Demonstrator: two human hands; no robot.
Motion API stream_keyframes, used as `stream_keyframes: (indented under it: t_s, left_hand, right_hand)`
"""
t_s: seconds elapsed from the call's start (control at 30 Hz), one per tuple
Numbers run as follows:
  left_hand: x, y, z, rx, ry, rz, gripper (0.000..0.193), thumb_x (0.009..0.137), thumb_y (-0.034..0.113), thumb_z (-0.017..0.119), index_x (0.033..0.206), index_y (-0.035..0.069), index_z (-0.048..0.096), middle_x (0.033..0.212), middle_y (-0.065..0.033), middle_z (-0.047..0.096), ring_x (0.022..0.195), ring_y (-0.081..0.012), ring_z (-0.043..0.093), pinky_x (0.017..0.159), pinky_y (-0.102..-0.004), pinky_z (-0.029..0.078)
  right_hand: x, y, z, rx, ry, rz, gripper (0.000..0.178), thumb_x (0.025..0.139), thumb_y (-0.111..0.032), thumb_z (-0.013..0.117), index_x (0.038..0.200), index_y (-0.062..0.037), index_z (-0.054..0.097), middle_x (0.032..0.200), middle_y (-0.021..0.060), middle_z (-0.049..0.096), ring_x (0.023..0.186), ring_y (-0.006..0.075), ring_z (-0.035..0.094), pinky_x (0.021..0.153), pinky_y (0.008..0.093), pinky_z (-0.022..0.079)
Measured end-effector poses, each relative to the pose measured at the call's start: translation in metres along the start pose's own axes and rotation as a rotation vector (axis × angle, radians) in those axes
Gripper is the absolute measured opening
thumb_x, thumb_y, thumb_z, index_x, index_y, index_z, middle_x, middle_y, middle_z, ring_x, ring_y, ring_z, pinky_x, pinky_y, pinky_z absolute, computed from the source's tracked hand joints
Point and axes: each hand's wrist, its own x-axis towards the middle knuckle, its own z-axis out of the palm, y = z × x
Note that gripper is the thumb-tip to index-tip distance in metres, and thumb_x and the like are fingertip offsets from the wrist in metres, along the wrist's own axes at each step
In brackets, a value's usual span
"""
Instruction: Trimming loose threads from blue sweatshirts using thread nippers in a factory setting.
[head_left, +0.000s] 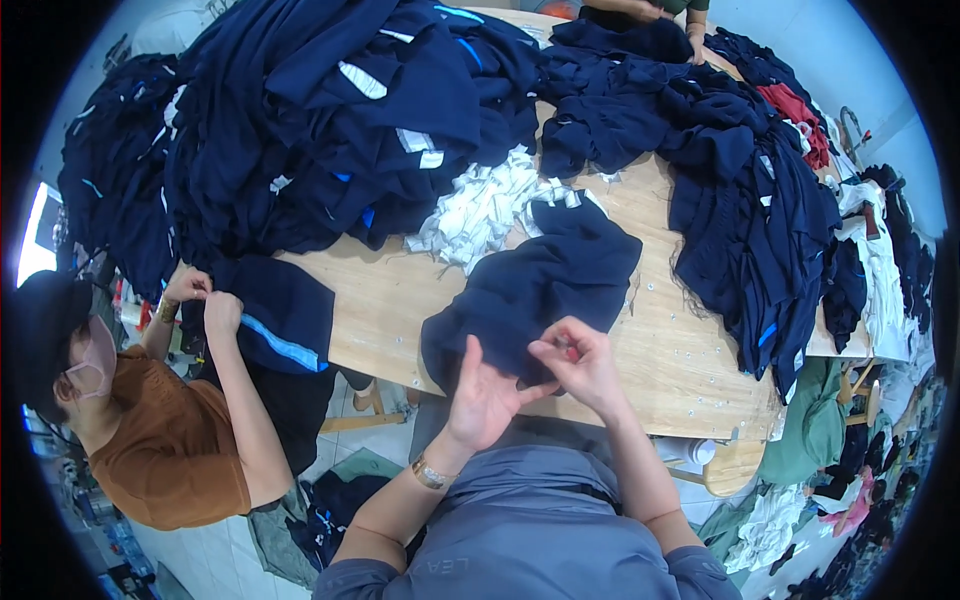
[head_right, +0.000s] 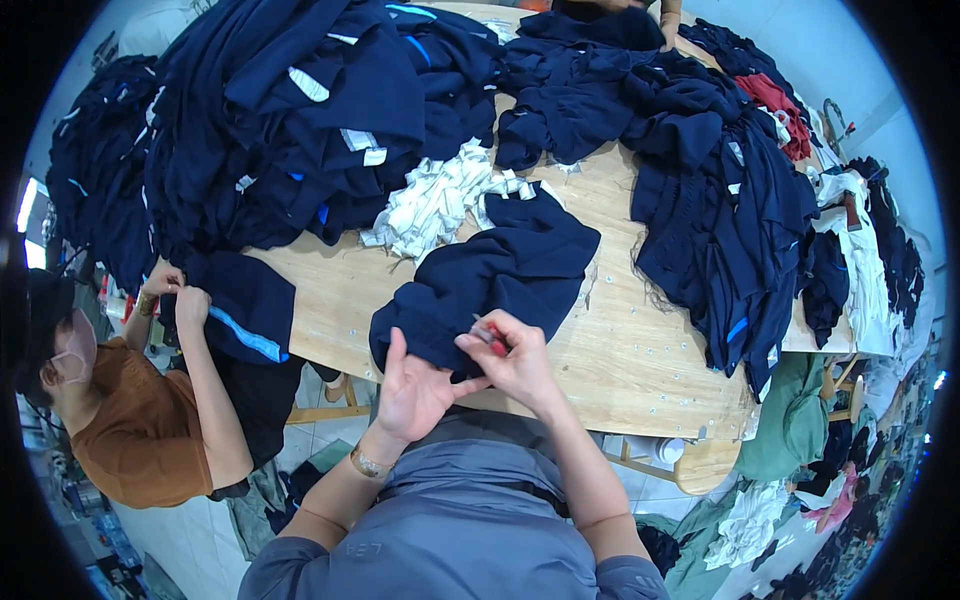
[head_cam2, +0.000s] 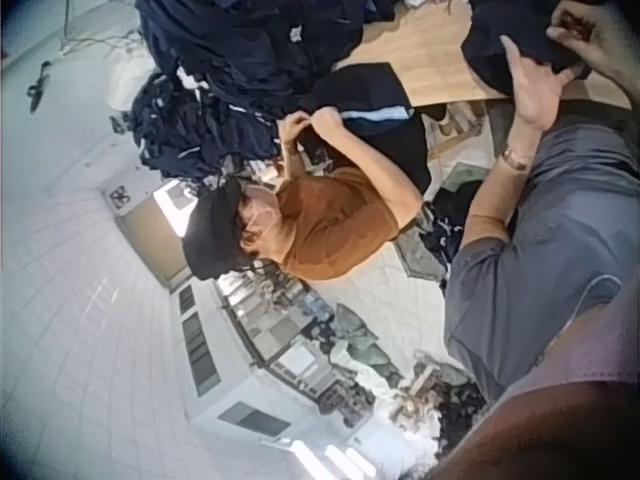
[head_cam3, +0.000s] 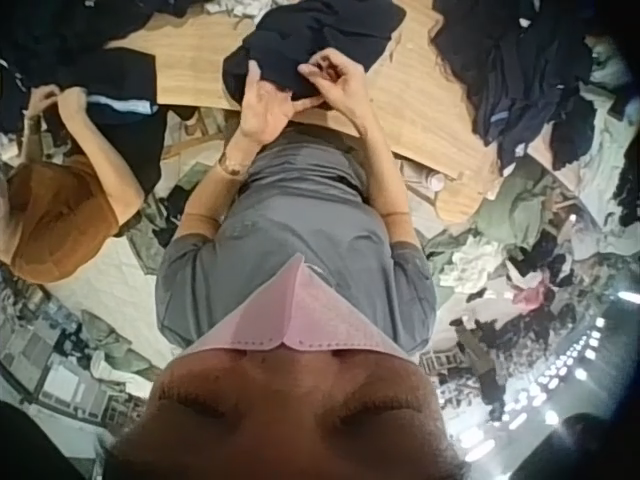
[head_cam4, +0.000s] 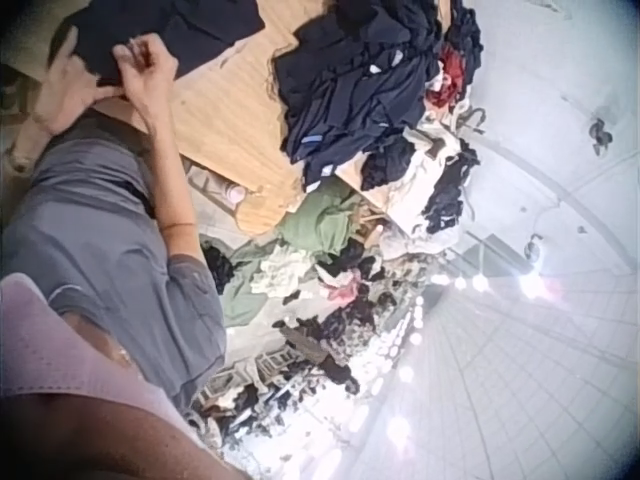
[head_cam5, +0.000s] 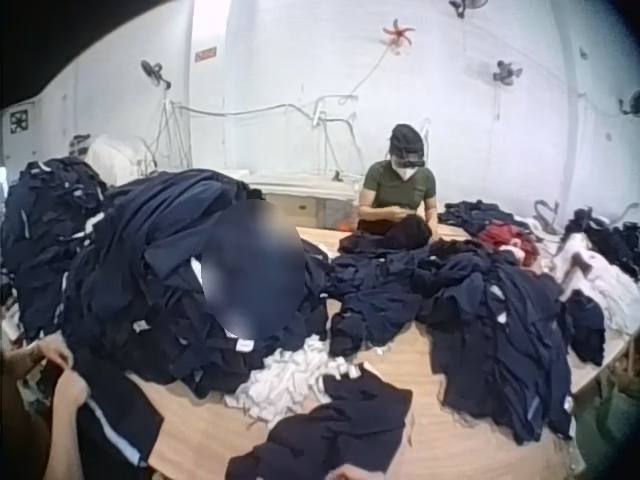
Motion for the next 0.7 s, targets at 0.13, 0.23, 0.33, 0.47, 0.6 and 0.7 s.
stream_keyframes:
  t_s: [0.13, 0.23, 0.33, 0.47, 0.6, 0.7]
  left_hand:
    - [-0.008, -0.018, -0.030, -0.174, -0.041, -0.106, 0.075, 0.088, 0.065, 0.019, 0.131, 0.006, 0.036, 0.125, -0.0117, 0.046, 0.116, -0.0240, 0.044, 0.098, -0.0494, 0.036]
    - [-0.011, -0.018, -0.041, -0.233, 0.243, -0.162, 0.063, 0.090, 0.059, 0.031, 0.121, 0.007, 0.046, 0.112, -0.0097, 0.053, 0.103, -0.0219, 0.052, 0.089, -0.0431, 0.043]
    - [0.004, -0.006, -0.039, -0.073, 0.504, -0.059, 0.049, 0.090, 0.050, 0.044, 0.115, 0.008, 0.050, 0.106, -0.0075, 0.056, 0.097, -0.0181, 0.055, 0.081, -0.0370, 0.046]
    - [0.021, 0.053, 0.008, 0.383, 0.416, 0.455, 0.040, 0.096, 0.038, 0.039, 0.093, 0.004, 0.060, 0.076, -0.0030, 0.063, 0.059, -0.0093, 0.057, 0.051, -0.0204, 0.045]
    - [0.022, 0.056, -0.008, 0.855, 0.342, 0.619, 0.045, 0.097, 0.038, 0.035, 0.083, 0.003, 0.060, 0.070, -0.0016, 0.061, 0.056, -0.0070, 0.054, 0.049, -0.0198, 0.043]
    - [0.026, 0.040, -0.001, 0.261, 0.387, 0.357, 0.046, 0.096, 0.042, 0.034, 0.102, 0.002, 0.056, 0.092, -0.0067, 0.063, 0.079, -0.0148, 0.060, 0.069, -0.0274, 0.048]
  right_hand:
    - [-0.014, -0.003, -0.031, 0.254, 0.046, 0.048, 0.011, 0.078, -0.002, 0.066, 0.077, -0.0054, 0.056, 0.064, -0.0092, 0.044, 0.057, -0.0011, 0.036, 0.050, 0.0150, 0.028]
    - [-0.034, -0.014, -0.059, 0.423, 0.100, -0.026, 0.014, 0.073, -0.005, 0.070, 0.073, -0.0027, 0.055, 0.071, -0.0036, 0.050, 0.060, 0.0016, 0.040, 0.054, 0.0170, 0.030]
    - [-0.040, -0.022, -0.079, 0.386, 0.103, -0.138, 0.017, 0.071, -0.005, 0.071, 0.070, -0.0026, 0.055, 0.070, -0.0025, 0.051, 0.060, 0.0021, 0.040, 0.053, 0.0183, 0.030]
    - [-0.047, -0.024, -0.100, 0.280, 0.043, -0.112, 0.018, 0.069, -0.004, 0.073, 0.068, -0.0020, 0.055, 0.060, -0.0047, 0.047, 0.053, 0.0019, 0.036, 0.049, 0.0197, 0.027]
    - [-0.040, -0.026, -0.091, -0.331, -0.216, 0.106, 0.014, 0.073, -0.008, 0.072, 0.078, -0.0013, 0.061, 0.055, 0.0001, 0.052, 0.050, 0.0062, 0.042, 0.047, 0.0235, 0.035]
    - [-0.030, -0.018, -0.065, -0.377, -0.099, 0.142, 0.014, 0.075, -0.007, 0.071, 0.083, -0.0005, 0.061, 0.060, 0.0044, 0.056, 0.054, 0.0094, 0.049, 0.052, 0.0244, 0.042]
